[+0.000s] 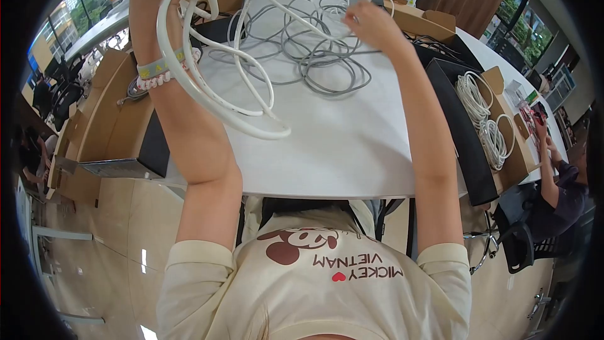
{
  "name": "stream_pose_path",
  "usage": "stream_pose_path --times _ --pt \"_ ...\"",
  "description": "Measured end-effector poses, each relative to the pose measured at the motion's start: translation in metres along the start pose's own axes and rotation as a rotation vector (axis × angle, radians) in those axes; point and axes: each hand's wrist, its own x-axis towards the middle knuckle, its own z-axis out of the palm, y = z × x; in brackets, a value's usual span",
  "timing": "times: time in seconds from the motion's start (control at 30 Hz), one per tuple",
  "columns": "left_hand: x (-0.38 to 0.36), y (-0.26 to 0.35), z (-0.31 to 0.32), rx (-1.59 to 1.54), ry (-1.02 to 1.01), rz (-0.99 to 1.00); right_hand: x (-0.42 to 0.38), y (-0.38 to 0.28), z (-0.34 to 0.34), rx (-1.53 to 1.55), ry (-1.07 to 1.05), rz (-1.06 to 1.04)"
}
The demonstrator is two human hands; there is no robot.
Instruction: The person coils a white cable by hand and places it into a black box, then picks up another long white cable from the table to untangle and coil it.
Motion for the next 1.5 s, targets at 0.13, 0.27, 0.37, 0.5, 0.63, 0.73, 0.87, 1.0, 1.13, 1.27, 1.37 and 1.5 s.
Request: stream_pose_path --times 0.13,0.27,0.37,0.5,0.63,0.73,0.87,1.0,1.13,1.27,1.37,1.5 --pt "-0.002 -0.001 -0.004 0.01 0.059 -0.042 -0.012 -0.002 -0.053 -0.513 0.813 0.043" --pt "0.007 -0.021 -0.025 0.106 0.085 -0.104 -0.022 0.028 -0.091 -0.307 1.111 0.093" --pt "0.002 -0.031 -0.03 0.256 0.06 -0.412 -0.029 0.065 -0.106 0.143 1.157 0.142" --pt "0.001 -0.063 -0.05 0.318 -0.105 -0.564 -0.049 0.082 -0.124 0.688 1.065 0.222" --pt "-0.001 -0.087 -0.076 0.504 -0.037 -0.517 -0.064 0.088 -0.136 0.874 1.11 0.236" --pt "-0.004 -0.12 -0.115 0.669 -0.091 -0.539 -0.066 0.083 -0.141 0.993 1.332 0.243" --pt "-0.006 -0.146 -0.145 0.961 -0.272 -0.817 -0.077 0.081 -0.15 1.108 1.419 0.13" --pt "0.007 -0.095 -0.105 1.129 -0.204 -0.674 -0.08 0.068 -0.159 1.103 1.441 0.105" --pt "0.001 -0.038 -0.017 1.072 -0.443 -0.46 -0.079 0.066 -0.162 1.041 1.416 0.042" --pt "-0.021 -0.089 0.048 1.14 -0.783 -0.43 -0.078 0.042 -0.164 1.048 1.42 0.012" --pt "-0.06 -0.124 0.089 1.212 -1.049 -0.541 -0.077 0.039 -0.162 0.987 1.386 -0.057" --pt "-0.098 -0.18 0.091 1.301 -1.191 -0.618 -0.075 0.028 -0.163 0.957 1.384 -0.009"
